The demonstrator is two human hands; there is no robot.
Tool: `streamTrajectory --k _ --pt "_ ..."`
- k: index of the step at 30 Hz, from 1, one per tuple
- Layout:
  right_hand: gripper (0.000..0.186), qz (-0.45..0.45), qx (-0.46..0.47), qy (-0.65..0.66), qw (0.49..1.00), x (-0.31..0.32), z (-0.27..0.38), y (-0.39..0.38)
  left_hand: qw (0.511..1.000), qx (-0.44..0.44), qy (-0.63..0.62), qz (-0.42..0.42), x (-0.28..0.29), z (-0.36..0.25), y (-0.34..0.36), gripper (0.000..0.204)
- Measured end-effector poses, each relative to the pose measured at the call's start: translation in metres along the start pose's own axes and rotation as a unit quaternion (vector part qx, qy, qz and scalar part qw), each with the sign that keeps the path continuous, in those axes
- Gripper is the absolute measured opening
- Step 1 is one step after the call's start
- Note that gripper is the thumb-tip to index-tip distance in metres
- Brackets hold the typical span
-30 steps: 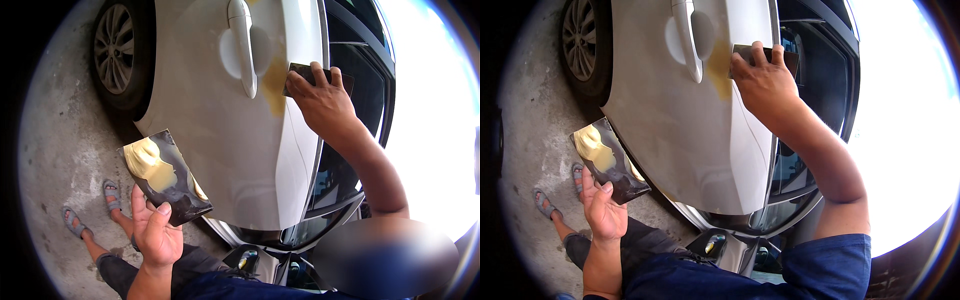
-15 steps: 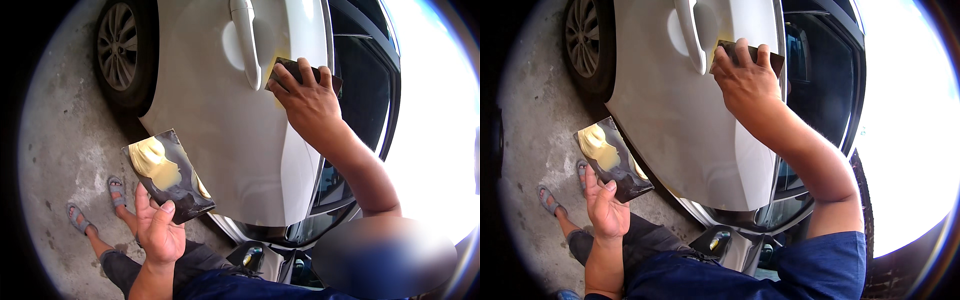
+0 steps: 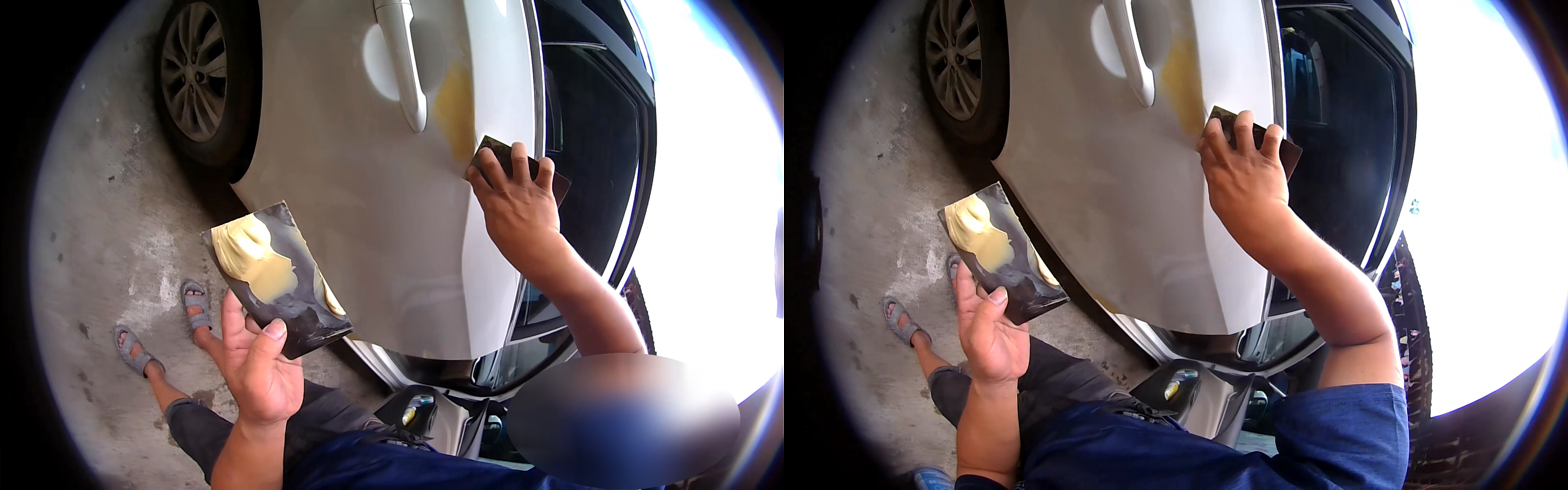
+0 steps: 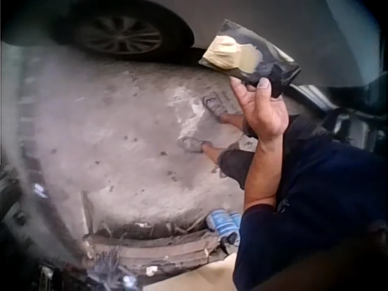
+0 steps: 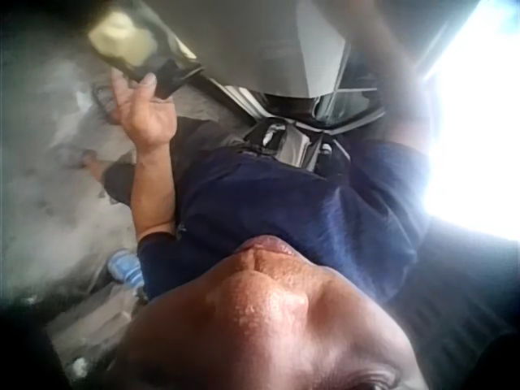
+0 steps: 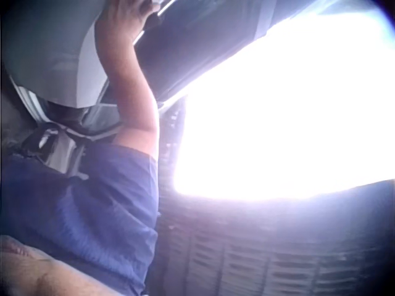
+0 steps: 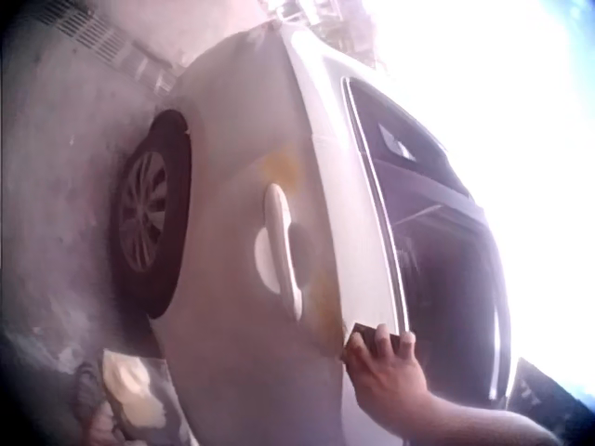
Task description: The person applies a yellow body filler to the side of a white car using a metal spreader. They repeatedly scoop filler from the spreader and smooth it onto the car door and rear quarter panel, then inspect the surface by hand.
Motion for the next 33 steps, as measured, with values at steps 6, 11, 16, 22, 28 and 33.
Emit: streamTrajectory --k 6,11,16,22,28,33 --pt "0.045 -0.068 0.015 0.355 0.932 0.043 0.003 -0.045 1.0 0.019 0.006 0.01 -0.017 -0.006 0.0 0.061" --pt "0.046 -0.179 0.186 0.843 0.472 0.11 0.051 -0.09 0.998 0.06 -0.003 0.024 -0.055 -0.022 -0.017 0.061" --pt "0.042 -0.233 0.11 0.72 0.644 0.096 0.074 -0.124 0.994 0.036 0.058 0.085 -0.121 -0.062 -0.045 0.061" --pt "0.047 -0.08 -0.082 0.992 0.046 0.072 0.089 -0.144 0.962 -0.025 0.221 0.16 -0.192 -0.115 -0.072 0.057" --pt "0.054 -0.12 0.023 0.973 -0.198 0.121 0.06 -0.147 0.917 -0.08 0.318 0.227 -0.243 -0.141 -0.084 0.058" --pt "0.036 -0.139 0.078 0.978 -0.135 0.179 0.054 -0.116 0.901 -0.037 0.328 0.282 -0.263 -0.141 -0.075 0.058"
Point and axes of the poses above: each hand's wrist, its own y-axis towards the middle knuckle, its own x-axis out of the back of the hand, z = x × y, the point moved 6 cm from there along y, towards the middle knuckle, and after that the axes turned 6 degrees about -y, right-handed, at the moved point
